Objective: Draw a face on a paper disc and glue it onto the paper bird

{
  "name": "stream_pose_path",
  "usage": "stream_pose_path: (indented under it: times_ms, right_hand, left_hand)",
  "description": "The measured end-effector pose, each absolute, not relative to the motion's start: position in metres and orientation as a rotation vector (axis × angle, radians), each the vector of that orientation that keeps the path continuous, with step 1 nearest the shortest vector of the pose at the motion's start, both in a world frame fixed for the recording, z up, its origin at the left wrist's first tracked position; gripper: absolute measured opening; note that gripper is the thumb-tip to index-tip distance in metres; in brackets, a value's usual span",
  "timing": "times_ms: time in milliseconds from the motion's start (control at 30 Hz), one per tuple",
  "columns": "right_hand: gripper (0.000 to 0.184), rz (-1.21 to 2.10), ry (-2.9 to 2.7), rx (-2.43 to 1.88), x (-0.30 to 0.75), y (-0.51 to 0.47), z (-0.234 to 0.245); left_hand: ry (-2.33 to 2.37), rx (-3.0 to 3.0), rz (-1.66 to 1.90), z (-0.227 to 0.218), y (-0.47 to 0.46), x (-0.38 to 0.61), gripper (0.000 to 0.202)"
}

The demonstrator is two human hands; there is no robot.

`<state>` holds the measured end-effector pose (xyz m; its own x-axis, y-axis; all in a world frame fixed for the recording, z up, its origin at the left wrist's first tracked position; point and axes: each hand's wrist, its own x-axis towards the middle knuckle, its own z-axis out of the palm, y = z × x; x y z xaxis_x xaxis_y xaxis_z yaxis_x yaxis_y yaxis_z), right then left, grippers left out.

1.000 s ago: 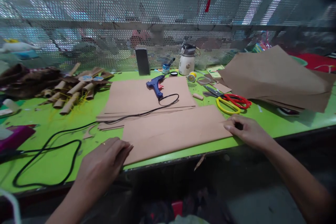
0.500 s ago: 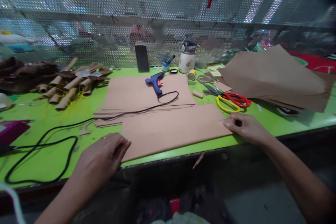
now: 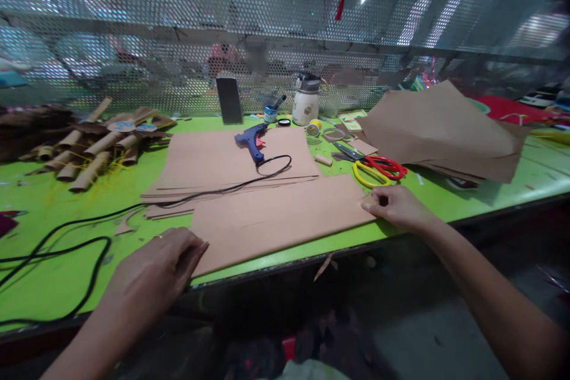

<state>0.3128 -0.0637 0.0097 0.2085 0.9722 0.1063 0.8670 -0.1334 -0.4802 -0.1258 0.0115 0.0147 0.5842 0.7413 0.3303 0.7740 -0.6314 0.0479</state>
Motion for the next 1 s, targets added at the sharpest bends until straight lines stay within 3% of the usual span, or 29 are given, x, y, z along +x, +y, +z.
stream_pose_path:
  times_ms: [567, 833, 933, 1000]
  right_hand:
    - [0.031, 0.210, -1.670, -2.006, 0.305, -0.063, 0.007]
    - [0.015, 0.063, -1.584, -1.929, 0.300, -0.070, -0.006]
    - [0.041, 0.022, -1.607, -1.850, 0.298, -0.072, -0.011]
    - [0.045, -0.036, -1.688, -1.777, 0.297, -0.072, -0.012]
  left_hand:
    - [-1.345, -2.809, -0.401, 0.011, 0.018, -0.128, 0.029]
    - [-1.395, -2.819, -0.444, 0.012, 0.018, -0.125, 0.031]
    - [-1.398, -2.812, -0.450, 0.014, 0.017, -0.125, 0.031]
    - [-1.399, -2.809, -0.446, 0.015, 0.017, -0.124, 0.031]
